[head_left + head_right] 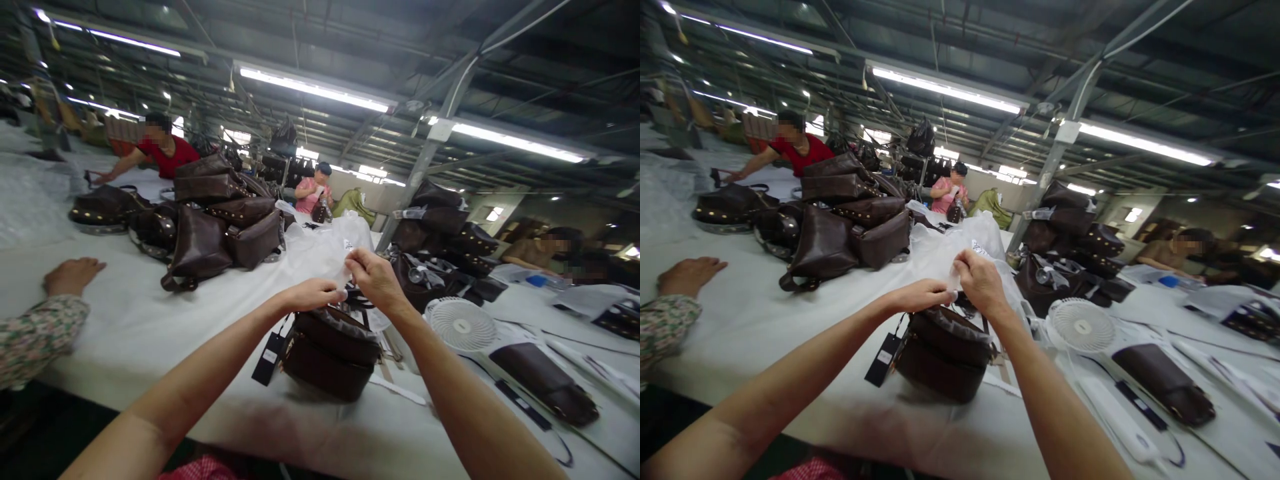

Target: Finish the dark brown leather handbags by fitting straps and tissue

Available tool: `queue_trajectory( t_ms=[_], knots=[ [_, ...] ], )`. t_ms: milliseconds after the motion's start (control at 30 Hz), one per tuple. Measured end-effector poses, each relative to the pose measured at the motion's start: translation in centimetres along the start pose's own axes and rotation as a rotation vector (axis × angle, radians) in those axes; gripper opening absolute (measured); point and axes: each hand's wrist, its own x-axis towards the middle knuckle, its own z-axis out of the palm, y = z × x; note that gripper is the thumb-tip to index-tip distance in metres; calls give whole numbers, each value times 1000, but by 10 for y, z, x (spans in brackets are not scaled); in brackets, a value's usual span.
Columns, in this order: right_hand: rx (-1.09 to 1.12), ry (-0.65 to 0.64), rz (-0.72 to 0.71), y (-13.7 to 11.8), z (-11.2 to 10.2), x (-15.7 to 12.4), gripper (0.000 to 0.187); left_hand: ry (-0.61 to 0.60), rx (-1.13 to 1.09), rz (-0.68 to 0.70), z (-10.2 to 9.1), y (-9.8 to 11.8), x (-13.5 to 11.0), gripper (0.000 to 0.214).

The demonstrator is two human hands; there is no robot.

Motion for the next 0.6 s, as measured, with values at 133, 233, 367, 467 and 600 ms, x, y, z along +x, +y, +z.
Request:
queue_trajectory(
  t_ms=[133,233,367,467,600],
  knots=[
    [-80,29,-31,-4,-3,4,14,54,-55,-32,-2,10,4,33],
    [-125,90,-70,-15,0,8,15,3,-127,-25,10,13,3,40],
    [-117,109,-81,-19,9,10,14,-69,-114,-37,17,8,-3,40],
    [58,42,32,-8,12,7,15,-135,-4,-21,8,4,-4,38],
    [122,-155,104,12,3,-6,32,-140,-5,15,-10,6,7,35]
  ],
)
